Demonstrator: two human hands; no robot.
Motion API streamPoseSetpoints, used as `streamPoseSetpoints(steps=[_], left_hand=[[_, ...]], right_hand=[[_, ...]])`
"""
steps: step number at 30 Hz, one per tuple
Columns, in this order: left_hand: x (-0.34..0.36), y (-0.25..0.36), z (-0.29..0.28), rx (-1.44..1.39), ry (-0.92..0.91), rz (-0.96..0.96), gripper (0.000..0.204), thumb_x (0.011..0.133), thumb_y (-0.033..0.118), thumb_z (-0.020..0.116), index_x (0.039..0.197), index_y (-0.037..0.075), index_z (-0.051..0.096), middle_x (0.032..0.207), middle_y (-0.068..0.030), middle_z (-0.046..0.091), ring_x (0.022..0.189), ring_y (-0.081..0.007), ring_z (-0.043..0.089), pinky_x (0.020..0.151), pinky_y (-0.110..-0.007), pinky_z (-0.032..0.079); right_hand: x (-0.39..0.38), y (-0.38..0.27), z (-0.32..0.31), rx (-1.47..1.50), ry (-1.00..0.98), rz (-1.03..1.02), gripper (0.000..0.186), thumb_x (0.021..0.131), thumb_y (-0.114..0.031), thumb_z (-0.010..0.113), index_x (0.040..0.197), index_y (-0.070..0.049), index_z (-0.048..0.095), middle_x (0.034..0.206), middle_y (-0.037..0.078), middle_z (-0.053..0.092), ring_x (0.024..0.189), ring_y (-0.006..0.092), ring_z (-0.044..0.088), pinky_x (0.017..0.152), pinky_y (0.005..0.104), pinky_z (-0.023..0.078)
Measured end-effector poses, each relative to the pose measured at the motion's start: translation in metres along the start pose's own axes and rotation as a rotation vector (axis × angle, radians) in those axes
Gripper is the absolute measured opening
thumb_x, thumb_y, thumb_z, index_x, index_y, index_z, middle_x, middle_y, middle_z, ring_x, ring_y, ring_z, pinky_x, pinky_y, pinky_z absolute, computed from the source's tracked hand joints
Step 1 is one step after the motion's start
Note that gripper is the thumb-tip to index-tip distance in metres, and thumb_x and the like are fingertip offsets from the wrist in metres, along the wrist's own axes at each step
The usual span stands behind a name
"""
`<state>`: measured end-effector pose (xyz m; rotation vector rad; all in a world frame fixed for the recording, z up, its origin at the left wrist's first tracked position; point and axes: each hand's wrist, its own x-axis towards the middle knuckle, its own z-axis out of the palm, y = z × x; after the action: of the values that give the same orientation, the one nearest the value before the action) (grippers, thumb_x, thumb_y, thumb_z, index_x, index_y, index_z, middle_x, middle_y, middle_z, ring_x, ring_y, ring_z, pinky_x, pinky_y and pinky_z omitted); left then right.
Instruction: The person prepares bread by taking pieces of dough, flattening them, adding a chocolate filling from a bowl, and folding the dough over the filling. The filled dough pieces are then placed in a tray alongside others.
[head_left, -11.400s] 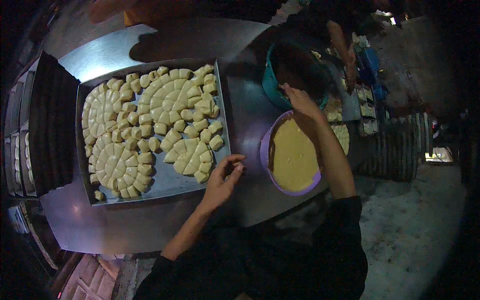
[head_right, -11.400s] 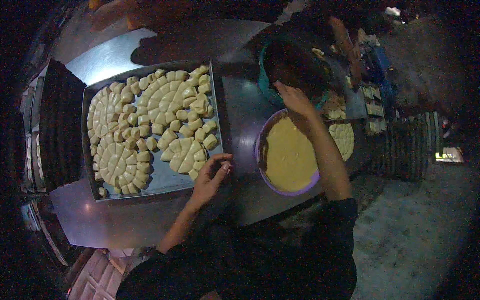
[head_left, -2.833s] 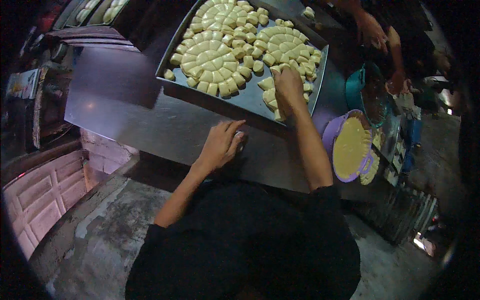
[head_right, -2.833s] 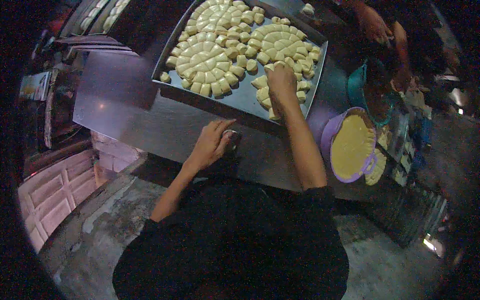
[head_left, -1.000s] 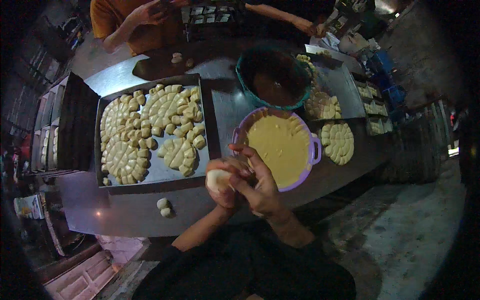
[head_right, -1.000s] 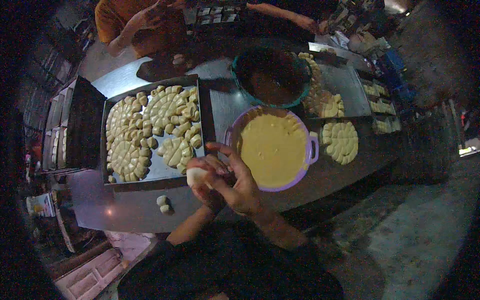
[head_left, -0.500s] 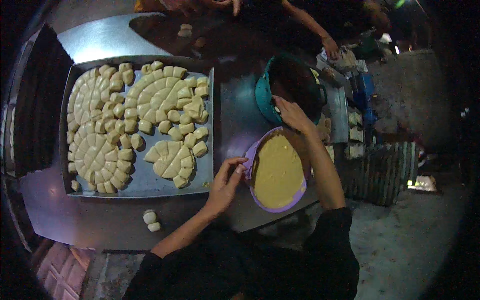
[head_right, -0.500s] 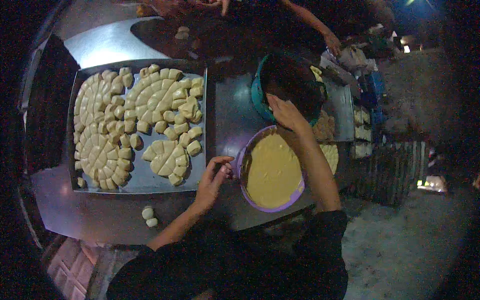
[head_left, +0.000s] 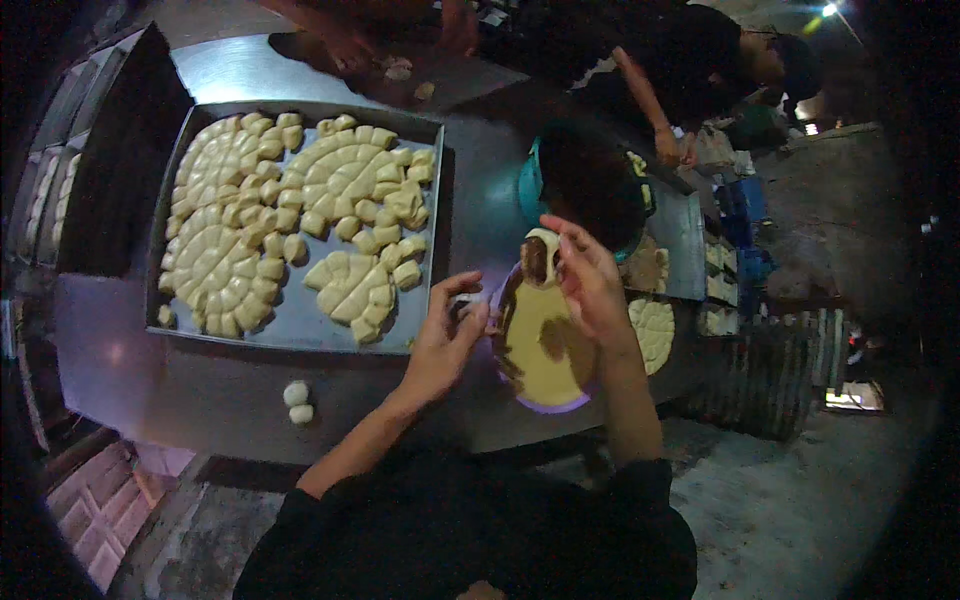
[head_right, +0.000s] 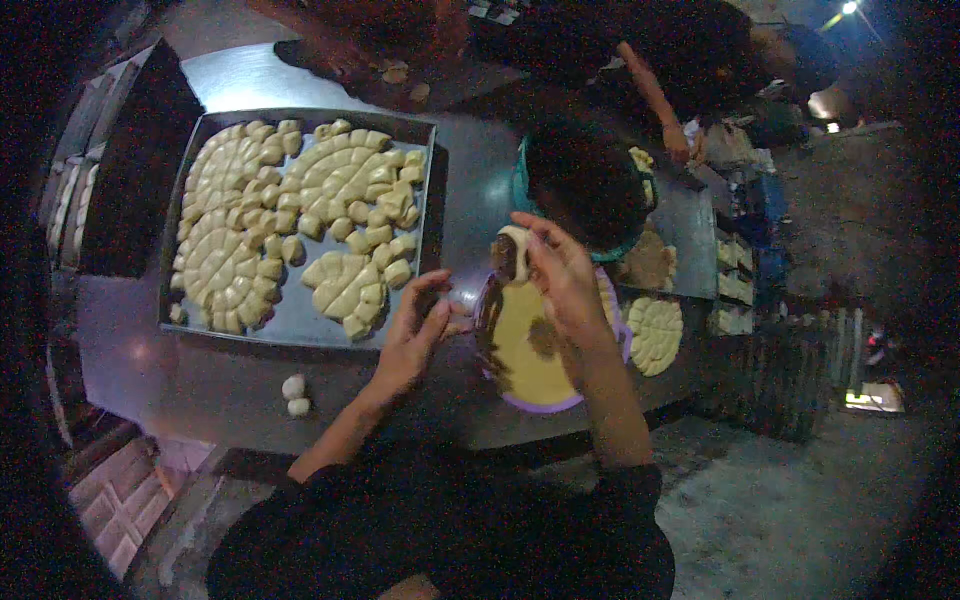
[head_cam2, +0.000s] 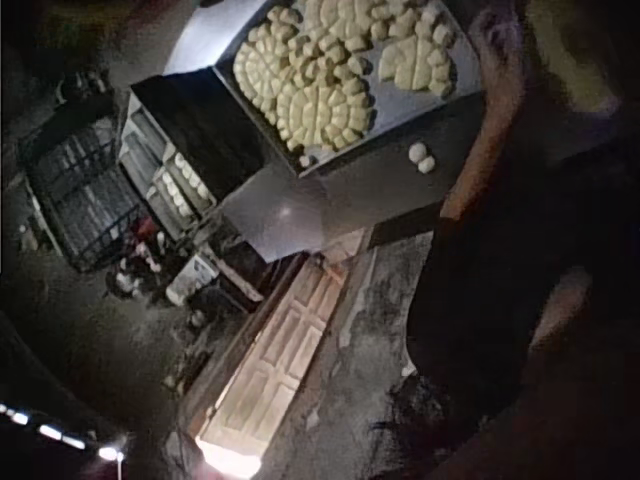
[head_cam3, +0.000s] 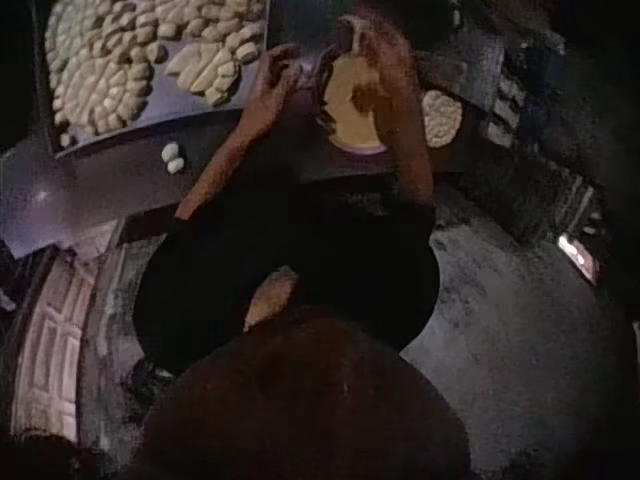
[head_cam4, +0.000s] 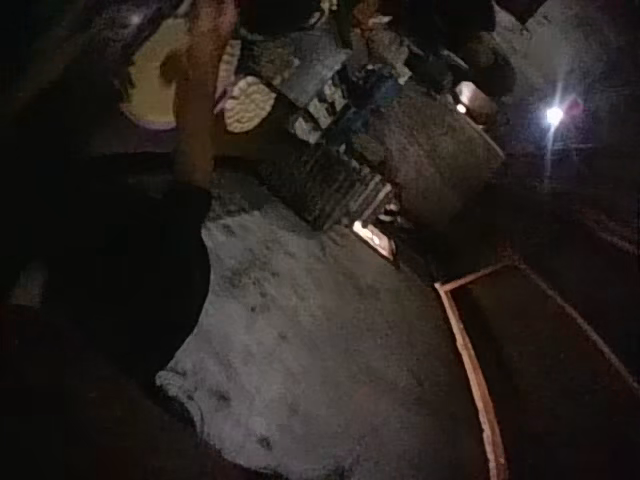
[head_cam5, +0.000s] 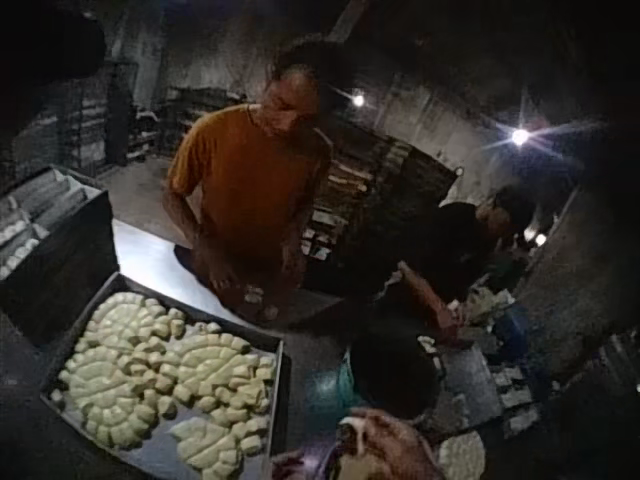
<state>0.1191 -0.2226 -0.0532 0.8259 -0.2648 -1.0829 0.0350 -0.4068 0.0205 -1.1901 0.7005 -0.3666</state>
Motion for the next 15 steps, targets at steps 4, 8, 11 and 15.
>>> streamPoseSetpoints(steps=[4,8,11,15], left_hand=[[-0.037,0.036,0.029,-0.369,0.026,-0.238,0.043,0.101,0.038,0.050,0.125,0.003,0.053,0.126,-0.0081,0.057,0.111,-0.0175,0.056,0.098,-0.034,0.045],[-0.072,0.037,0.049,-0.407,0.187,-0.265,0.039,0.101,0.038,0.050,0.121,0.005,0.057,0.116,-0.0053,0.061,0.109,-0.0176,0.057,0.094,-0.034,0.046],[-0.094,0.031,0.068,-0.402,0.245,-0.188,0.038,0.101,0.037,0.051,0.119,0.005,0.058,0.116,-0.0071,0.061,0.109,-0.0181,0.058,0.092,-0.034,0.048],[-0.126,0.025,0.087,-0.244,0.159,0.019,0.035,0.096,0.020,0.062,0.123,-0.001,0.059,0.131,-0.0102,0.053,0.116,-0.0183,0.056,0.098,-0.035,0.049]], right_hand=[[-0.072,0.004,0.058,0.088,-0.063,-0.228,0.031,0.096,-0.010,0.060,0.125,-0.002,0.055,0.107,0.009,0.066,0.094,0.0128,0.064,0.081,0.0291,0.054],[-0.107,0.021,0.037,-0.001,-0.135,-0.308,0.025,0.095,-0.012,0.063,0.116,0.000,0.057,0.106,0.009,0.066,0.096,0.0139,0.064,0.085,0.0303,0.054],[-0.129,0.029,0.010,-0.038,-0.251,-0.334,0.037,0.090,-0.011,0.070,0.122,0.001,0.057,0.115,0.011,0.062,0.105,0.0170,0.062,0.091,0.0319,0.053],[-0.165,0.008,0.011,-0.542,-0.341,-0.739,0.056,0.082,-0.009,0.076,0.133,-0.001,0.054,0.130,0.015,0.053,0.116,0.0228,0.058,0.093,0.0347,0.052]])
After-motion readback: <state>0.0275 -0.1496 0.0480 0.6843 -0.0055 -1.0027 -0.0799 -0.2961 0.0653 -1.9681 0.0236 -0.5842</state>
